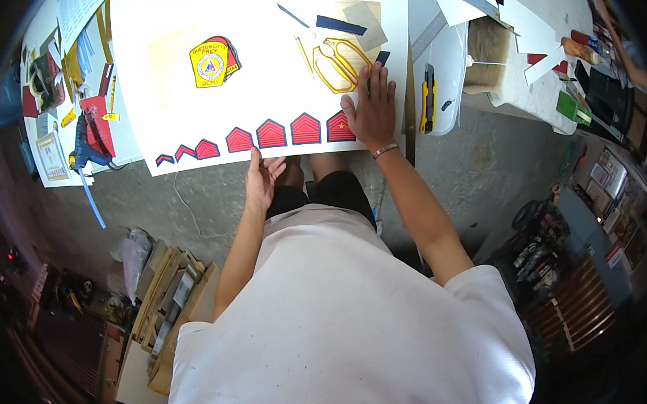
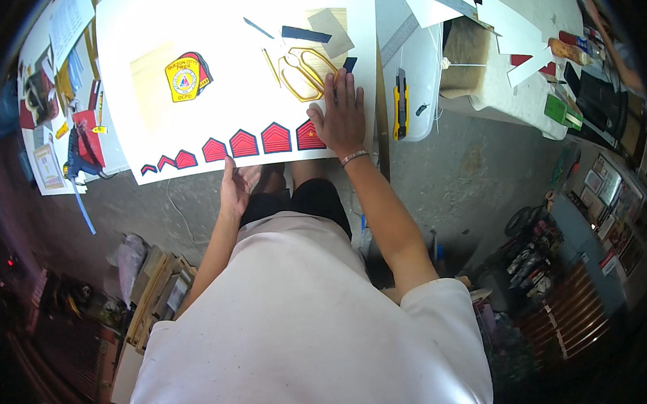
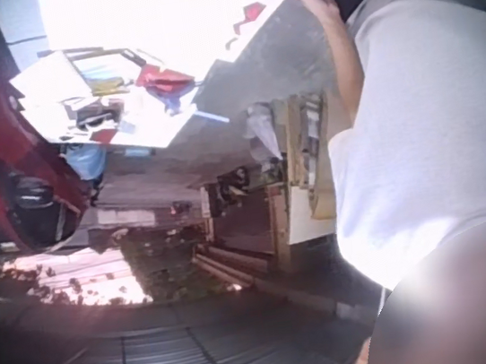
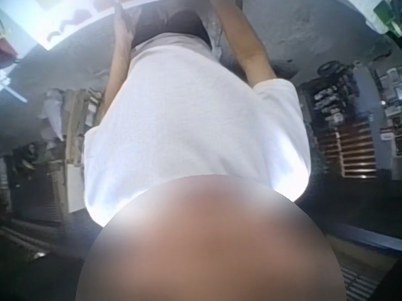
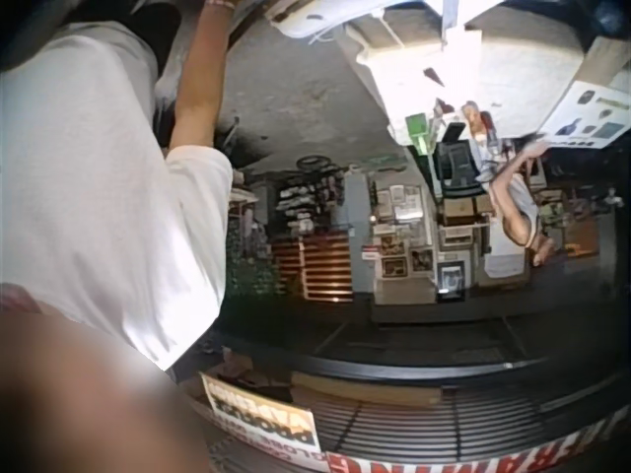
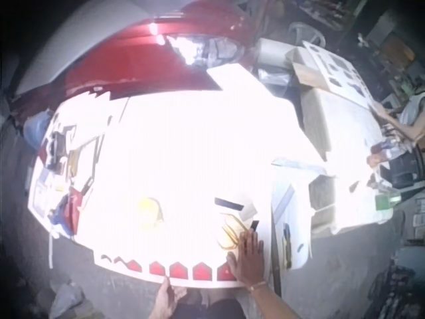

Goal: The person uses a hot glue gun to apply adhesive to small paper patches and presses them onto a white board. They handle several patches one at a time, aligning and smoothing each before moving to the next.

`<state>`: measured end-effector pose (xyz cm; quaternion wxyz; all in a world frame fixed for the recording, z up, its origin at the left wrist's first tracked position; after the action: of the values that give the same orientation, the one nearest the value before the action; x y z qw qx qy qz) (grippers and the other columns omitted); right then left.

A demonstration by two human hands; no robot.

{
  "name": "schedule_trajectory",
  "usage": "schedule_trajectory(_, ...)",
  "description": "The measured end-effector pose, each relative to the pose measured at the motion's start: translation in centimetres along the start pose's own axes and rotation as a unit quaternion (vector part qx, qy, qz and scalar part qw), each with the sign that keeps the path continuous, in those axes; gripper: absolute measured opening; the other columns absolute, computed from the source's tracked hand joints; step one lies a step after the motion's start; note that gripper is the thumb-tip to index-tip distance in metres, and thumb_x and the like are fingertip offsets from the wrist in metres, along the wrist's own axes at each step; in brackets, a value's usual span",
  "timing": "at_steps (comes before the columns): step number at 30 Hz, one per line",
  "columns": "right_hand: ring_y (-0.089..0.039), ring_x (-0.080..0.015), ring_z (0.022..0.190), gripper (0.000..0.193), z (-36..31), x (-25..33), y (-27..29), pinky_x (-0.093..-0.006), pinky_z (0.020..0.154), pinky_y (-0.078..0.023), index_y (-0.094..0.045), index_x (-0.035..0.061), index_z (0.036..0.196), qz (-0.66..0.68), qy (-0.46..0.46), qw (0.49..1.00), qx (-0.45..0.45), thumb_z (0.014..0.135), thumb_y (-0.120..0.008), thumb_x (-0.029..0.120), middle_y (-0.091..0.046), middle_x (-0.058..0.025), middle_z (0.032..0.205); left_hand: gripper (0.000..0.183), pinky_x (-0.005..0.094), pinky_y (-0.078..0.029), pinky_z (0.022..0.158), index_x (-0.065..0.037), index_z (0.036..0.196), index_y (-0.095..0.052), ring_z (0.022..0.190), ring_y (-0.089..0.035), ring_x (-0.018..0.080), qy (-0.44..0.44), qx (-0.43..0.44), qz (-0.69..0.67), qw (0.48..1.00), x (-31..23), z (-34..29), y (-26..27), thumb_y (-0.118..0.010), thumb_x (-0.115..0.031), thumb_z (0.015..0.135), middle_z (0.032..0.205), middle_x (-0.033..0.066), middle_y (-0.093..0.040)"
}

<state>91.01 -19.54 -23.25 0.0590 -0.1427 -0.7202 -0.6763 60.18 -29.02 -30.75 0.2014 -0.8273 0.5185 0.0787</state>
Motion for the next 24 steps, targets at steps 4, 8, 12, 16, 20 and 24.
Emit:
schedule_trajectory(4,-0.019,-0.0459,0.155,0.082,-0.6,-0.6,1.7,-0.0599,0.123,-0.02,-0.017,-0.002,0.161,0.081,-0.01,0.996,-0.034,0.104,-0.046,0.049,-0.02,-0.0315,0.165,0.053,0.0307,-0.054,0.084,-0.002,0.105,-0.069,0.097,-0.071,0.0181,0.088,0.013,0.347,0.933,-1.6,-2.9,-0.5,-0.067,-0.054,0.097,0.105,0.0126,-0.075)
schedule_trajectory(8,-0.028,-0.0419,0.153,0.078,-6.0,-3.1,5.7,-0.0569,0.122,-0.023,-0.025,0.0003,0.161,0.088,-0.103,0.986,-0.099,0.102,-0.054,0.043,-0.027,-0.0261,0.165,0.031,0.0349,-0.055,0.083,-0.004,0.097,-0.074,0.097,-0.071,0.022,-0.079,0.059,0.684,0.723,-5.4,-5.9,-6.0,-0.073,-0.035,0.093,0.103,0.0097,-0.076)
schedule_trajectory(12,-0.032,-0.039,0.152,0.075,-11.1,0.1,4.1,-0.0541,0.122,-0.026,-0.032,0.0022,0.159,0.08,-0.083,0.993,0.006,0.101,-0.058,0.042,-0.034,-0.0232,0.163,0.039,0.0447,-0.046,0.107,-0.005,0.132,-0.065,0.131,-0.057,0.0286,-0.481,0.18,0.716,0.474,-6.7,-9.2,-19.9,-0.065,-0.019,0.095,0.135,0.0085,-0.066)
schedule_trajectory(16,-0.036,-0.0376,0.149,0.076,-12.3,1.3,2.3,-0.0529,0.12,-0.03,-0.038,0.0039,0.156,0.053,-0.1,0.993,0.019,0.097,-0.064,0.043,-0.038,-0.0219,0.161,0.056,0.0424,-0.024,0.125,-0.005,0.153,-0.044,0.153,-0.03,0.023,-0.527,0.296,0.767,0.215,-0.5,-7.2,-27.5,-0.053,-0.023,0.101,0.163,0.0066,-0.038)
schedule_trajectory(20,-0.037,-0.0349,0.149,0.076,-12.8,1.2,1.7,-0.0535,0.119,-0.032,-0.041,0.0076,0.155,0.039,-0.116,0.992,0.025,0.093,-0.068,0.042,-0.04,-0.0187,0.16,0.06,0.0406,-0.017,0.128,-0.007,0.16,-0.035,0.157,-0.022,0.0202,-0.512,0.307,0.8,0.065,3.4,-4.8,-29.1,-0.044,-0.027,0.104,0.169,0.0043,-0.028)
schedule_trajectory(24,-0.034,-0.0331,0.151,0.074,-13.8,1.0,1.2,-0.0548,0.12,-0.03,-0.043,0.0096,0.155,0.07,-0.135,0.988,0.04,0.093,-0.068,0.043,-0.039,-0.016,0.162,0.064,0.0409,-0.013,0.129,-0.004,0.163,-0.024,0.159,-0.018,0.0222,-0.465,0.289,0.832,0.094,4.4,-3.3,-28.6,-0.041,-0.024,0.104,0.171,0.01,-0.021)
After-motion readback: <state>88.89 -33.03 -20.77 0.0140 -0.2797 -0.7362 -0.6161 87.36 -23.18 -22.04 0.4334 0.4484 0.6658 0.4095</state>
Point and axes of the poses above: each hand's wrist, its own z-axis towards the middle knuckle, its own y-axis out of the back of the hand, x = y × z, the point moved 10 cm from there along z, towards the middle knuckle
